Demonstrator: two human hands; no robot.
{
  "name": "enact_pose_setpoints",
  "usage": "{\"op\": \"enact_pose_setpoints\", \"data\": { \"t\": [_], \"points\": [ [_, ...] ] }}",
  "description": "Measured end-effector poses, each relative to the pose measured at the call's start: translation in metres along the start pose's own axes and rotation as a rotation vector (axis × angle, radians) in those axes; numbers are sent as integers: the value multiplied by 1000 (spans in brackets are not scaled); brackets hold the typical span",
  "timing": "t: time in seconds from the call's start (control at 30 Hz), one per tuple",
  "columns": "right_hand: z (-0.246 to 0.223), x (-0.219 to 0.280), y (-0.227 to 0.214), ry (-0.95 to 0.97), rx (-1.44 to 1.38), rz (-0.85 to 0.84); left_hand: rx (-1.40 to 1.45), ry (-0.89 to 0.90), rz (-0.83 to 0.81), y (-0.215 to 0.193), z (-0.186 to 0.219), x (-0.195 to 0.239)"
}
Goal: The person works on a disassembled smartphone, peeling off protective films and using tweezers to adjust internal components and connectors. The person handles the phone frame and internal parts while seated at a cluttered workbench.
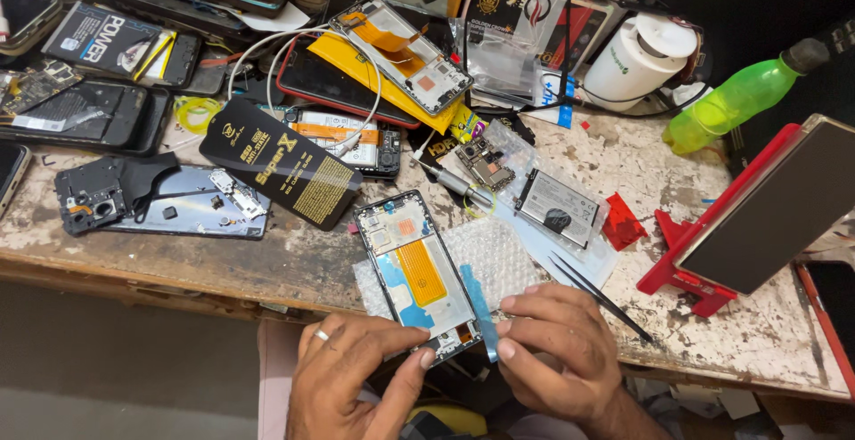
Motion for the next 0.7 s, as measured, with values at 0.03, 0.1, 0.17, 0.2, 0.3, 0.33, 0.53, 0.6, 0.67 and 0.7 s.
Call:
{"op": "enact_pose_setpoints", "data": {
  "t": [0.03,0.1,0.17,0.2,0.3,0.33,0.53,0.6,0.67,0.7],
  "points": [
    [0,1,0,-1,-3,-2,0,-2,-2,1,0,0],
    [-1,2,0,-11,-20,4,0,-1,-10,2,0,2],
    [1,3,-1,15,-63,51,3,12,-21,4,1,2],
    [2,5,-1,46,-98,93,3,15,-19,4,1,2],
    [20,30,0,448,-431,529,6,-11,-16,4,2,-2],
    [28,48,6,631,-579,727,6,-42,-18,4,2,-4],
    [37,97,44,1215,-1149,1001,138,-24,-72,6,16,-22],
    [37,98,46,1242,-1163,1010,183,-38,-102,9,18,-26],
    [36,99,47,1258,-1176,1021,226,-72,-122,14,18,-29],
    [35,100,48,1260,-1181,1026,242,-89,-124,15,17,-30]
  ]
}}
Point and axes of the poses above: each hand's wrist, its own x-axis away from the middle knuckle, its own y-axis out of the palm, z = x × y, the point moved 9 cm from there along -x, towards the middle knuckle, and after that the axes turned 12 degrees about -y, right-handed, at the moved point
